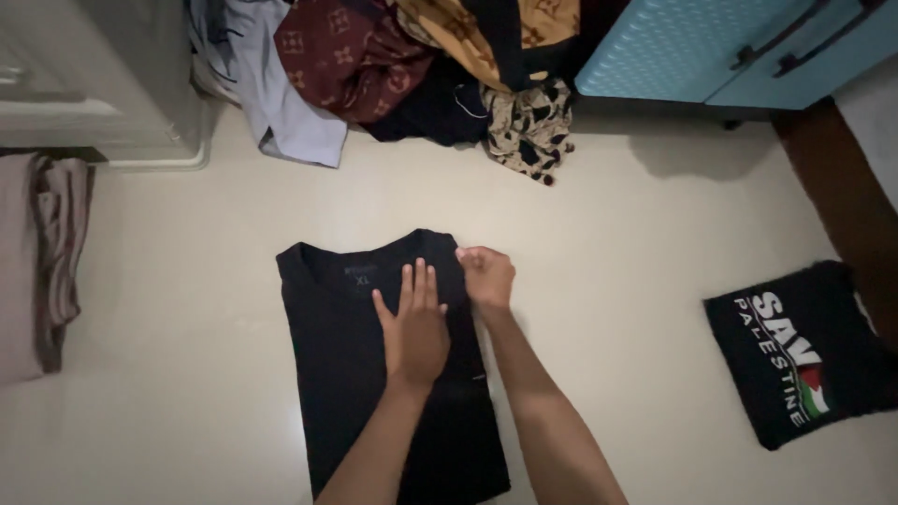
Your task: Folding t-shirts on the floor.
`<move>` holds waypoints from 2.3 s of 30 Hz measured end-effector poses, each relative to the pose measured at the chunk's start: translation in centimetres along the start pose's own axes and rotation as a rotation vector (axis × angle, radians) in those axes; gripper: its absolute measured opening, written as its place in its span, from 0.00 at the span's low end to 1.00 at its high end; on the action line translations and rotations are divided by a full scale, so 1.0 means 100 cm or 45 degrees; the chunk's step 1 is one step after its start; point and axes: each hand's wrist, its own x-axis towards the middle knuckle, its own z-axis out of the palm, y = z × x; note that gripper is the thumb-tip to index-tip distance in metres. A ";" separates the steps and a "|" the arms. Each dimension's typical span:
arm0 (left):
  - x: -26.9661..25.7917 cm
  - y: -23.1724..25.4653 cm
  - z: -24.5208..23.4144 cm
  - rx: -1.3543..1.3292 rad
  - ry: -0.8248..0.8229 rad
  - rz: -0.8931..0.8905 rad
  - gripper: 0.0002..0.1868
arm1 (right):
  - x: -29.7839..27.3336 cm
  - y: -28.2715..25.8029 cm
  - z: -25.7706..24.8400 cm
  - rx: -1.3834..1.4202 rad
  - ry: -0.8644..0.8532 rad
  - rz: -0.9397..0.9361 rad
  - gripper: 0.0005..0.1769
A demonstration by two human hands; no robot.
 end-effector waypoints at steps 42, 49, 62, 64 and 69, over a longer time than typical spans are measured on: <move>-0.029 -0.046 -0.055 -0.485 0.085 0.250 0.43 | -0.295 -0.048 -0.116 -0.487 -0.218 0.193 0.38; -0.152 -0.046 -0.116 -0.131 -0.764 0.458 0.45 | -0.252 -0.023 -0.130 -0.535 -0.639 0.530 0.33; -0.204 -0.130 -0.065 -0.073 -0.168 -0.314 0.43 | -0.254 -0.025 -0.120 -0.500 -0.847 0.426 0.40; -0.206 -0.104 -0.092 -0.498 -0.054 -0.423 0.38 | -0.254 -0.020 -0.121 -0.544 -0.940 0.278 0.28; -0.196 -0.122 -0.097 -0.628 -0.426 -0.756 0.38 | -0.247 0.002 -0.121 0.296 -0.946 0.663 0.28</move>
